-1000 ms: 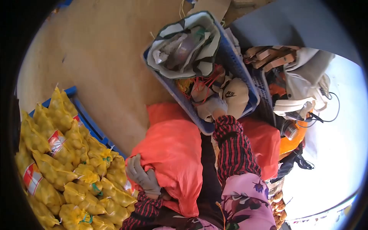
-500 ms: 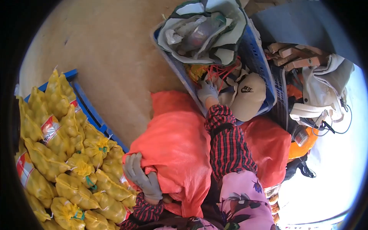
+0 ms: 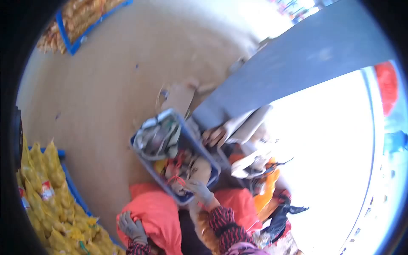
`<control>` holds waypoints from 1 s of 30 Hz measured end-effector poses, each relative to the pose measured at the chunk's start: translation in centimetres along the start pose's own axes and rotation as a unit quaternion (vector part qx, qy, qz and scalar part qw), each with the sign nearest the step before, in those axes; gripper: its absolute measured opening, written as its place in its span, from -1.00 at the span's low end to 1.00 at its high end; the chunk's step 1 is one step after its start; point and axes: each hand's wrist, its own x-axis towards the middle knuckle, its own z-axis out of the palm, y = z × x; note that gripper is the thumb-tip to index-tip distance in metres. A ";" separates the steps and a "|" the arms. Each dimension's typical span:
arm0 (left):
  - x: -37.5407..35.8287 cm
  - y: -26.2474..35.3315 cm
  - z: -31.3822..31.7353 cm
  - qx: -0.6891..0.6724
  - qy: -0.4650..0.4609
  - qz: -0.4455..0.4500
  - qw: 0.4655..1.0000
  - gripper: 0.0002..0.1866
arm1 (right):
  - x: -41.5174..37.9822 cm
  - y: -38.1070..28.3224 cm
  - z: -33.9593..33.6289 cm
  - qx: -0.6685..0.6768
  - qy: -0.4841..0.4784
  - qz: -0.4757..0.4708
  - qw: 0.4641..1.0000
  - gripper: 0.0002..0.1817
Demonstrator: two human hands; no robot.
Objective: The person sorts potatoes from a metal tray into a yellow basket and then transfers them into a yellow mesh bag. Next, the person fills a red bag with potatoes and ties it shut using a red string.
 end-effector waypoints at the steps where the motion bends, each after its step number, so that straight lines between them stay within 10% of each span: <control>1: 0.3 0.3 -0.4 -0.007 -0.016 -0.009 1.000 -0.51 | -0.8 -5.8 -1.4 -0.120 0.059 -0.083 0.988 -0.71; 2: 0.9 1.3 -1.1 -0.027 0.003 -0.006 1.000 -0.51 | -1.8 -8.9 -2.7 -0.232 0.114 -0.159 0.953 -0.75; 3: 1.1 1.5 -2.1 -0.036 -0.063 -0.043 0.996 -0.48 | -2.4 -9.5 -3.9 0.142 0.118 0.056 0.981 -0.79; 4: 1.5 1.8 -3.1 -0.041 -0.132 -0.081 0.987 -0.44 | -2.6 -7.5 -6.0 -0.231 0.058 0.101 0.966 -0.81; 5: 2.4 1.9 -3.8 -0.050 -0.117 -0.081 0.989 -0.44 | -2.0 -6.6 -7.1 -0.571 -0.003 0.131 0.810 -0.83; 6: 3.4 2.1 -4.3 -0.092 -0.119 -0.060 0.987 -0.39 | -1.9 -9.0 -6.0 -0.578 0.004 0.115 0.808 -0.83; 9: 5.1 5.9 -11.1 -0.163 -0.021 0.127 0.978 -0.32 | -6.3 -17.2 0.1 -0.560 -0.045 0.070 0.824 -0.84; 14: 5.8 11.2 -22.4 -0.237 -0.099 0.377 0.890 -0.42 | -11.4 -29.7 11.1 -0.431 -0.061 -0.263 0.861 -0.73; 17: 4.5 8.7 -21.3 -0.314 -0.261 0.331 0.851 -0.57 | -14.4 -33.3 14.0 -0.360 -0.017 -0.234 0.903 -0.90; 19: 3.8 6.6 -21.8 -0.295 -0.216 0.453 0.813 -0.68 | -17.0 -36.3 15.3 0.062 0.021 0.184 0.981 -0.86; 20: 4.0 6.1 -23.2 -0.222 -0.134 0.552 0.793 -0.71 | -17.2 -35.5 13.9 -0.216 -0.095 -0.039 0.971 -0.78; 21: 3.9 5.8 -23.9 -0.215 -0.103 0.575 0.783 -0.73 | -17.4 -34.5 12.8 -0.235 -0.111 -0.038 0.965 -0.75; 22: 4.4 5.9 -24.7 -0.300 -0.100 0.564 0.763 -0.73 | -17.7 -36.0 14.1 -0.111 -0.059 -0.053 0.991 -0.79; 23: 4.3 7.9 -30.5 -0.523 -0.362 0.264 0.725 -0.72 | -17.4 -38.2 15.0 0.033 -0.024 0.024 0.999 -0.82; 24: 4.8 7.8 -29.9 -0.638 -0.419 0.170 0.624 -0.69 | -16.6 -38.8 14.6 -0.011 -0.048 -0.013 0.999 -0.80; 27: 6.3 8.3 -34.3 -0.688 -0.416 0.135 0.579 -0.68 | -14.7 -43.0 15.0 0.039 -0.097 -0.064 0.993 -0.81; 30: 7.0 8.8 -38.6 -0.647 -0.284 0.227 0.670 -0.67 | -13.2 -45.5 15.2 0.044 -0.141 -0.113 0.983 -0.80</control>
